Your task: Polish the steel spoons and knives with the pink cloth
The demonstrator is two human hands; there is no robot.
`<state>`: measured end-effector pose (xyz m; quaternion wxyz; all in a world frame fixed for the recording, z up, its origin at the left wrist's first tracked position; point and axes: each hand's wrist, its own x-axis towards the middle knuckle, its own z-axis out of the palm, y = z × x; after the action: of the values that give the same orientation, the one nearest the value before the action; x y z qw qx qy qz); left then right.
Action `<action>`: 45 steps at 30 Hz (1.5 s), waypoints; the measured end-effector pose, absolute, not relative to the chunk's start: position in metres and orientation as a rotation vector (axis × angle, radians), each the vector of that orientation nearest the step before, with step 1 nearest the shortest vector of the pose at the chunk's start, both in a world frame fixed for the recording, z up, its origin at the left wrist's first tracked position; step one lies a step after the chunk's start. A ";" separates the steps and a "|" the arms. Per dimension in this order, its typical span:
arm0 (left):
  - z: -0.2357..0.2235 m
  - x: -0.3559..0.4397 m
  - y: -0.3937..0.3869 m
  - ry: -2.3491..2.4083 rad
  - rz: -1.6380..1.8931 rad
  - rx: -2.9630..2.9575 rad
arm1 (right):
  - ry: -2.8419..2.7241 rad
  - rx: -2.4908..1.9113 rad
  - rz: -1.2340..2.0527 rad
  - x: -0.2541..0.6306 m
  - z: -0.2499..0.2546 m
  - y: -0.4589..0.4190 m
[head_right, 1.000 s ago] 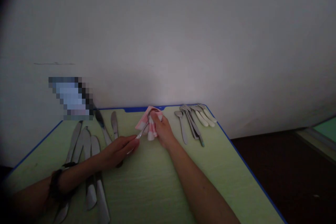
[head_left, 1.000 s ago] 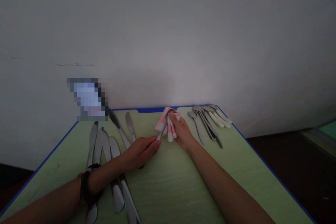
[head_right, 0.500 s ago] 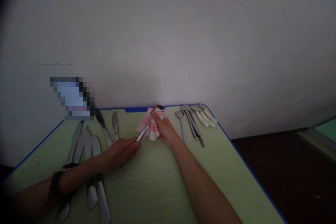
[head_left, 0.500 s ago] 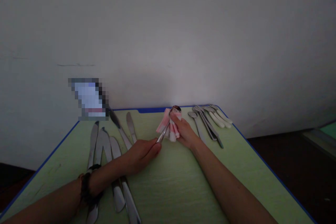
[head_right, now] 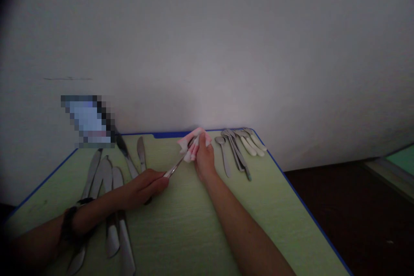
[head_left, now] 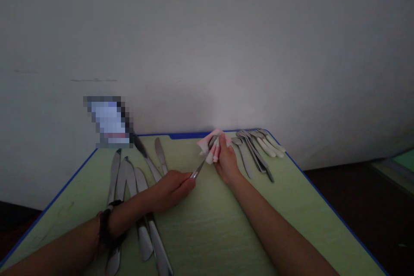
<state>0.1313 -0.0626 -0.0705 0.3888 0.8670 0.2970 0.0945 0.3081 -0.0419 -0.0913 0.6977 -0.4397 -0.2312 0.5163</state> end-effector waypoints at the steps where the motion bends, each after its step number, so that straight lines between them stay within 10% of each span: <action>1: -0.070 0.130 -0.062 0.725 0.230 2.190 | -0.499 -0.971 1.121 0.308 -0.091 -0.042; 45: -0.066 0.132 -0.064 0.714 0.183 2.163 | -0.545 -0.908 1.364 0.309 -0.086 -0.047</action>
<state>0.1316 -0.0639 -0.0658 0.4152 0.8611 0.2842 0.0730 0.3087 -0.0465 -0.0858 0.6499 -0.3996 -0.2399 0.6004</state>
